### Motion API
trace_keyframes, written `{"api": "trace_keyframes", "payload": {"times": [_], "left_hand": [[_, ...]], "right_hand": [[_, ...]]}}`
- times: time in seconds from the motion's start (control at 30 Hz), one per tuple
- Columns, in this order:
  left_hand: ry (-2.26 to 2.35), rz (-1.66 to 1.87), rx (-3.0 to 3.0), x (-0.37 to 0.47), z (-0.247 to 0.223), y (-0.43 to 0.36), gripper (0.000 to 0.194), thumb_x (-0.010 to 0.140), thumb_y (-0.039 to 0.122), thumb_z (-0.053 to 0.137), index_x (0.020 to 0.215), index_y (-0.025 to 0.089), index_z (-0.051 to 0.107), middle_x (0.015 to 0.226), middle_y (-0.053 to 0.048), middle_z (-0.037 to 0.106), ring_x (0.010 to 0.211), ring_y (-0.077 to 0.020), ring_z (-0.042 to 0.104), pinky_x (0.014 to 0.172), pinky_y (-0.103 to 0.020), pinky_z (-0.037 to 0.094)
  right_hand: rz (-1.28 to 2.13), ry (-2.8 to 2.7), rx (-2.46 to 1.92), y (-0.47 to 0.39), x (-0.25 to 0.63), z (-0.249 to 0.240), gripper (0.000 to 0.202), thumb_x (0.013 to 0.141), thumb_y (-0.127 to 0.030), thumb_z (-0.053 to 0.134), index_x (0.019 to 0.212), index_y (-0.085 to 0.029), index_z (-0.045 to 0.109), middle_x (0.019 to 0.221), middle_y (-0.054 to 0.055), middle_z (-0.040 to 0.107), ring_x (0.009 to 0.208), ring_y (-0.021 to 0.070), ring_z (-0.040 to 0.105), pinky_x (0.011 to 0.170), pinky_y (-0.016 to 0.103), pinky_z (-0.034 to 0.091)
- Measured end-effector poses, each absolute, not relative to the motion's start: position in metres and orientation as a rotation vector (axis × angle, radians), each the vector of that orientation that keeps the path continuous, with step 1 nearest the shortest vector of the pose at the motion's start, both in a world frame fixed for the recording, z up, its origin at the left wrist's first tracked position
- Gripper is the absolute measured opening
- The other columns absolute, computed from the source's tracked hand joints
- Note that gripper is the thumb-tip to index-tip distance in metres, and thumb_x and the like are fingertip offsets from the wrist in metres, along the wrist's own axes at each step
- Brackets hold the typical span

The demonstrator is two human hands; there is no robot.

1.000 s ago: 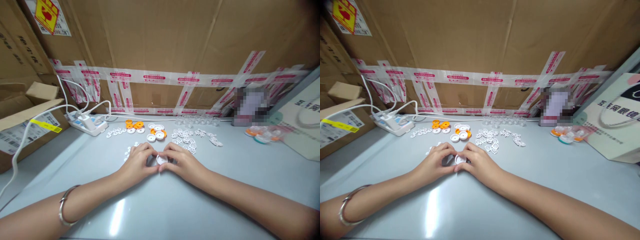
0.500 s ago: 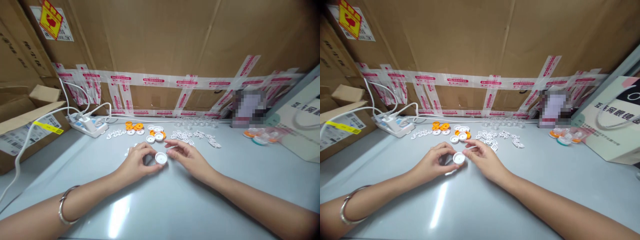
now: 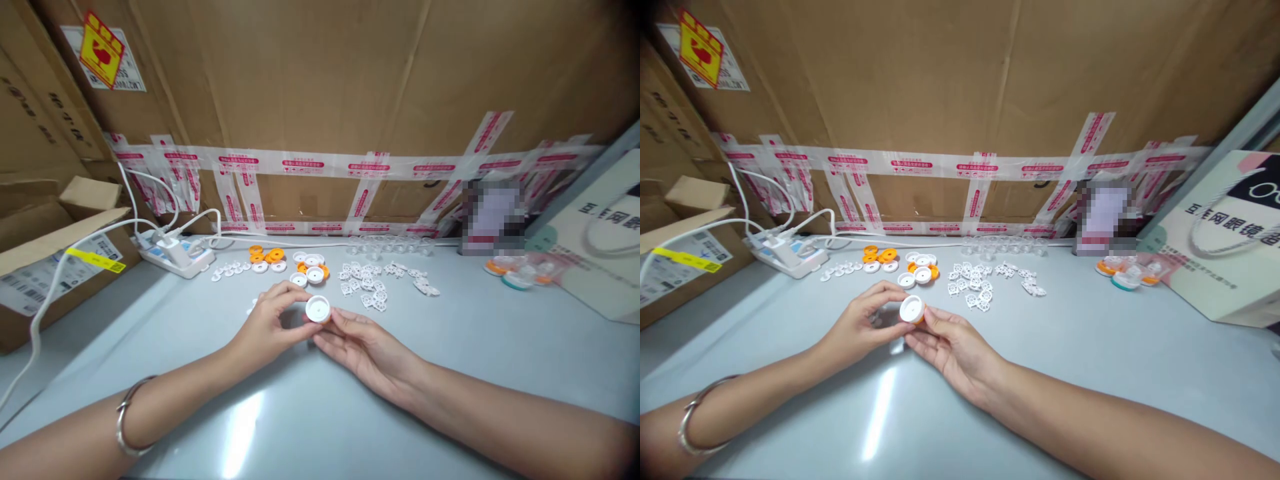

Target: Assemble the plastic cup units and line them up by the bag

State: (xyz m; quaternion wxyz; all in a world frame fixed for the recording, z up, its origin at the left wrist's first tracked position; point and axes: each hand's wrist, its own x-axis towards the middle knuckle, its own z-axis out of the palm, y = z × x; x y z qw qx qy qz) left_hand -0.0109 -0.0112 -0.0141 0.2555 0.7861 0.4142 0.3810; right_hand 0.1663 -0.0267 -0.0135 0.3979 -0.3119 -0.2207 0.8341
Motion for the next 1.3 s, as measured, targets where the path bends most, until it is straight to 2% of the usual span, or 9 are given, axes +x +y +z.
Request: {"api": "trace_keyframes", "payload": {"times": [0.07,0.2,0.23,0.43,0.63,1.0,1.3], "left_hand": [[1.109,1.035,2.168,-0.0114,-0.0134,-0.0123,0.026,0.076,0.029,0.065,0.100,0.022,0.061,0.100,-0.006,0.058,0.096,-0.0193,0.054,0.086,-0.034,0.043],[1.065,1.072,2.276,-0.0130,-0.0116,-0.0160,0.049,0.077,0.025,0.064,0.123,0.024,0.047,0.114,-0.008,0.053,0.106,-0.0194,0.050,0.091,-0.035,0.041],[1.053,1.087,2.317,-0.0132,-0.0113,-0.0168,0.050,0.078,0.025,0.063,0.125,0.025,0.045,0.115,-0.008,0.053,0.106,-0.0195,0.050,0.091,-0.035,0.041],[0.993,1.143,2.398,-0.0128,-0.0120,-0.0186,0.028,0.083,0.022,0.056,0.111,0.023,0.056,0.103,-0.007,0.057,0.096,-0.0176,0.054,0.084,-0.032,0.046],[1.037,1.098,2.347,-0.0135,-0.0122,-0.0186,0.026,0.082,0.029,0.058,0.107,0.021,0.054,0.095,-0.005,0.057,0.088,-0.0160,0.055,0.078,-0.030,0.047],[0.956,1.095,2.416,-0.0146,-0.0125,-0.0186,0.021,0.084,0.025,0.055,0.104,0.020,0.054,0.097,-0.007,0.056,0.093,-0.0173,0.055,0.080,-0.031,0.047],[0.955,1.089,2.288,-0.0172,-0.0121,-0.0136,0.024,0.081,0.025,0.060,0.103,0.020,0.061,0.096,-0.006,0.062,0.088,-0.0158,0.059,0.078,-0.028,0.048]], "right_hand": [[2.087,-0.576,-0.782,-0.0262,0.1662,-0.0136,0.016,0.078,-0.017,0.063,0.092,-0.011,0.066,0.088,0.006,0.067,0.084,0.0107,0.064,0.091,0.025,0.046],[2.051,-0.624,-0.759,-0.0256,0.1655,-0.0137,0.018,0.075,-0.020,0.066,0.092,-0.012,0.067,0.093,0.006,0.067,0.090,0.0114,0.062,0.095,0.026,0.043],[2.051,-0.632,-0.757,-0.0256,0.1653,-0.0139,0.018,0.075,-0.020,0.066,0.092,-0.012,0.067,0.093,0.006,0.067,0.090,0.0115,0.062,0.095,0.026,0.043],[2.024,-0.660,-0.754,-0.0256,0.1652,-0.0168,0.018,0.072,-0.020,0.069,0.088,-0.011,0.070,0.089,0.006,0.069,0.089,0.0114,0.062,0.097,0.026,0.042],[2.001,-0.701,-0.796,-0.0263,0.1657,-0.0157,0.021,0.072,-0.024,0.070,0.088,-0.011,0.070,0.089,0.007,0.069,0.088,0.0116,0.062,0.095,0.025,0.043],[1.989,-0.754,-0.801,-0.0272,0.1666,-0.0171,0.021,0.072,-0.026,0.070,0.084,-0.009,0.070,0.086,0.007,0.069,0.087,0.0124,0.062,0.097,0.029,0.042],[2.038,-0.701,-0.892,-0.0263,0.1681,-0.0131,0.021,0.076,-0.029,0.066,0.086,-0.010,0.070,0.084,0.008,0.069,0.082,0.0111,0.065,0.087,0.023,0.049]]}}
